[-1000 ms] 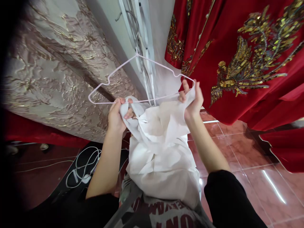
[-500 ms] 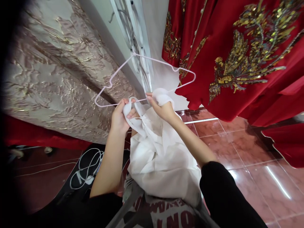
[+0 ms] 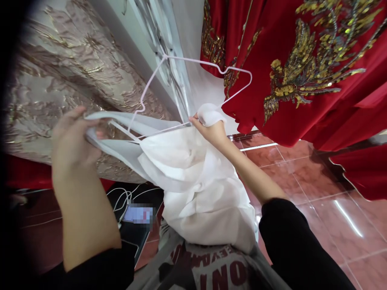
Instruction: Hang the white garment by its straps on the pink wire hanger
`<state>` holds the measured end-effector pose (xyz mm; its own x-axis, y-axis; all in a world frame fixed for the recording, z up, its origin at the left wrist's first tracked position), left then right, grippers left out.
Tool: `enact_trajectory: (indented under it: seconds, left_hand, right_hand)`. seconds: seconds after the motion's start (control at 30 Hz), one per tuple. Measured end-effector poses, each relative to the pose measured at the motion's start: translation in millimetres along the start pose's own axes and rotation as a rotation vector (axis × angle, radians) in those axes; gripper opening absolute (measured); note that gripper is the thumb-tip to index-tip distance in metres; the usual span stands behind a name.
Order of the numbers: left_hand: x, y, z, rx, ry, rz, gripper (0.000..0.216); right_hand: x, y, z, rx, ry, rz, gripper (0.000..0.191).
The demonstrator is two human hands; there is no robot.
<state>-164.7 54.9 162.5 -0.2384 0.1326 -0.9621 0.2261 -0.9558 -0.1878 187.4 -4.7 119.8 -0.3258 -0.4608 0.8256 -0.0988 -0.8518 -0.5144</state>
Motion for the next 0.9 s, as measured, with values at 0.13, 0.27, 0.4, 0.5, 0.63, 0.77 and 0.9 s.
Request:
enact_trajectory:
  seconds: [0.13,0.27,0.4,0.5,0.63,0.77,0.9]
  left_hand:
    - [-46.4,1.2,-30.5,0.117,-0.04,-0.019,0.069]
    - [-65.8,13.0,-77.9,0.356,-0.109,-0.093,0.088]
    - [-59.3,9.5,-95.9,0.374,-0.388,-0.356,0.061]
    - [-50.0,4.1,-90.4,0.259,-0.591,-0.541,0.02]
    - [-41.3,6.8,-77.5,0.179,-0.67,-0.657,0.039]
    - [-40.1,11.7,-67.6,0.126,-0.788,-0.68,0.059]
    - [-47.1,15.3,-64.4,0.096,-0.806,-0.672,0.046]
  right_hand:
    - [1.4,4.6,-14.0,0.016,-0.052,-0.003,0.042]
    - [1.8,9.1,-25.0,0.016,-0.049,-0.014,0.039]
    - [8.0,9.3,-23.0,0.064,-0.145,0.009,0.032]
    - [13.3,10.6,-5.4,0.149,-0.318,-0.079,0.028]
    - [1.6,13.2,41.6,0.227,-0.359,-0.441,0.022]
    - [-22.5,0.6,101.7,0.232,-0.115,-0.733,0.017]
    - [-11.4,-37.5,138.7,-0.004,-0.089,-0.581,0.026]
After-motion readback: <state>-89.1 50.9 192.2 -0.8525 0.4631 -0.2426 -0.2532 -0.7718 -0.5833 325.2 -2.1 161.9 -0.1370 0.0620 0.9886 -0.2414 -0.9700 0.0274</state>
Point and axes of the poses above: each hand's wrist, its own y-axis away from the middle knuckle, its own z-axis out of the back of the hand, x = y × z, the point moved 3 cm from there along -y, towards the middle knuckle, and after that the axes turned 10 degrees about -y, right-handed, at the moved point
